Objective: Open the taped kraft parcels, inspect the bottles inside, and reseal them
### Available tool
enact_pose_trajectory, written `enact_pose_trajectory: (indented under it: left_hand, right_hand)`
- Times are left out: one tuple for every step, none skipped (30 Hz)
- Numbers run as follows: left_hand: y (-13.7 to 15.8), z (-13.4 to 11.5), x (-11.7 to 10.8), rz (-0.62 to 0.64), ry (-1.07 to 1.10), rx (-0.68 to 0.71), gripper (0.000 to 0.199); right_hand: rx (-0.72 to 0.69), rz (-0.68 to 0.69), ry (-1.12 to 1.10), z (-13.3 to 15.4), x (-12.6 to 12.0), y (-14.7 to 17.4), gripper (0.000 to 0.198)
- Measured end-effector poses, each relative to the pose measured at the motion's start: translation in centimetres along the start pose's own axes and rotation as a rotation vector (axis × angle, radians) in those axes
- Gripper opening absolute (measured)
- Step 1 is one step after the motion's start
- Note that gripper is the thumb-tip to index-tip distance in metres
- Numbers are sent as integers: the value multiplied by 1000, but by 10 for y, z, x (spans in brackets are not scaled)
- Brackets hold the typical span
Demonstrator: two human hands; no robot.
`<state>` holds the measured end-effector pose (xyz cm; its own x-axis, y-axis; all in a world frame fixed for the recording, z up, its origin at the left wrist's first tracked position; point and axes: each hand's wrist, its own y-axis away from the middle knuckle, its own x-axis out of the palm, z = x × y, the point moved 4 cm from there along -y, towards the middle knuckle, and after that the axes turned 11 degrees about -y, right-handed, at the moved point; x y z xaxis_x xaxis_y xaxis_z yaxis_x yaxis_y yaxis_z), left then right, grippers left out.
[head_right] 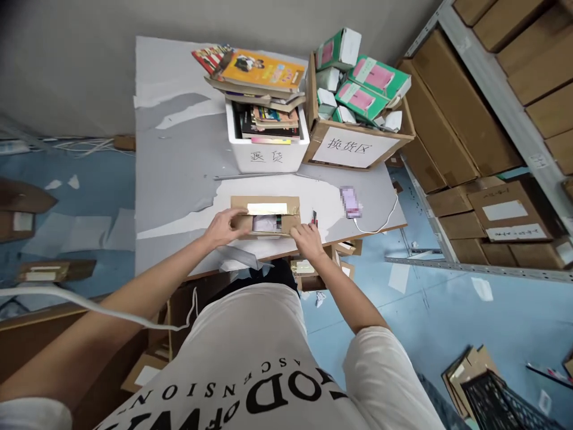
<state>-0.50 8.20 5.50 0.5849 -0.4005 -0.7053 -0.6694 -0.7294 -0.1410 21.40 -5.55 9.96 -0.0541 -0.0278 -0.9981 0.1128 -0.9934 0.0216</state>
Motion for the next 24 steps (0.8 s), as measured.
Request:
enact_pose_trajectory:
  left_hand:
    - [3, 2, -4, 47, 61, -12, 66]
    - [6, 3, -6, 90, 104, -19, 63]
    - [9, 4, -7, 120, 125, -24, 62]
    - [12, 4, -8, 139, 123, -25, 61]
    - [15, 4, -8, 143, 90, -20, 58]
    - [16, 2, -8, 130, 28, -8, 53]
    - [16, -1, -8, 106, -58, 14, 47]
    - [15, -4, -8, 84, -157, 48, 41]
    - [14, -9, -7, 76, -254, 98, 35]
    - [11, -15, -5, 87, -334, 159, 31]
    - [8, -21, -1, 120, -389, 227, 27]
    - [4, -27, 3, 173, -421, 296, 24]
    - [0, -33, 8, 234, -444, 360, 24]
    - [-5, -38, 14, 294, -468, 415, 25]
    - [-10, -43, 18, 345, -500, 458, 27]
    - [-14, -47, 22, 392, -542, 489, 28]
    - [-19, -51, 26, 437, -594, 505, 30]
    - [-23, -54, 29, 478, -648, 504, 30]
    - [-26, -57, 32, 512, -697, 489, 29]
    - [-28, -60, 34, 531, -736, 464, 29]
    - [-29, -62, 35, 534, -768, 431, 28]
    - [-29, -64, 35, 516, -795, 391, 27]
    - [-30, -65, 34, 470, -821, 339, 24]
    - [-30, -64, 32, 403, -851, 274, 21]
  right_hand:
    - [-32, -6, -12, 1, 4, 6, 29]
    - [-67, 3, -32, 2, 8, 12, 32]
    - [-94, 23, -56, 3, 12, 17, 36]
    - [-110, 51, -80, 4, 15, 22, 39]
    - [-120, 86, -105, 4, 17, 27, 42]
    - [-126, 121, -134, 5, 17, 30, 45]
    - [-135, 155, -167, 5, 15, 33, 46]
    - [-147, 186, -205, 6, 11, 34, 46]
    - [-159, 218, -246, 7, 6, 33, 45]
    - [-162, 253, -287, 8, 0, 29, 44]
    - [-152, 291, -322, 9, -6, 22, 42]
    - [-134, 332, -345, 10, -11, 12, 41]
    - [-113, 370, -355, 12, -15, -1, 40]
    - [-105, 407, -348, 14, -17, -15, 38]
    - [-117, 438, -325, 18, -18, -31, 34]
    - [-136, 469, -293, 23, -18, -46, 31]
    - [-138, 513, -247, 28, -16, -60, 29]
    - [-118, 558, -196, 32, -12, -72, 27]
    - [-91, 588, -151, 36, -9, -81, 26]
    - [-59, 604, -112, 40, -6, -88, 24]
    - [-34, 600, -86, 44, -3, -91, 25]
    - [-23, 578, -72, 48, -3, -92, 29]
    - [-21, 543, -63, 51, -3, -91, 34]
    - [-21, 500, -49, 53, -4, -89, 40]
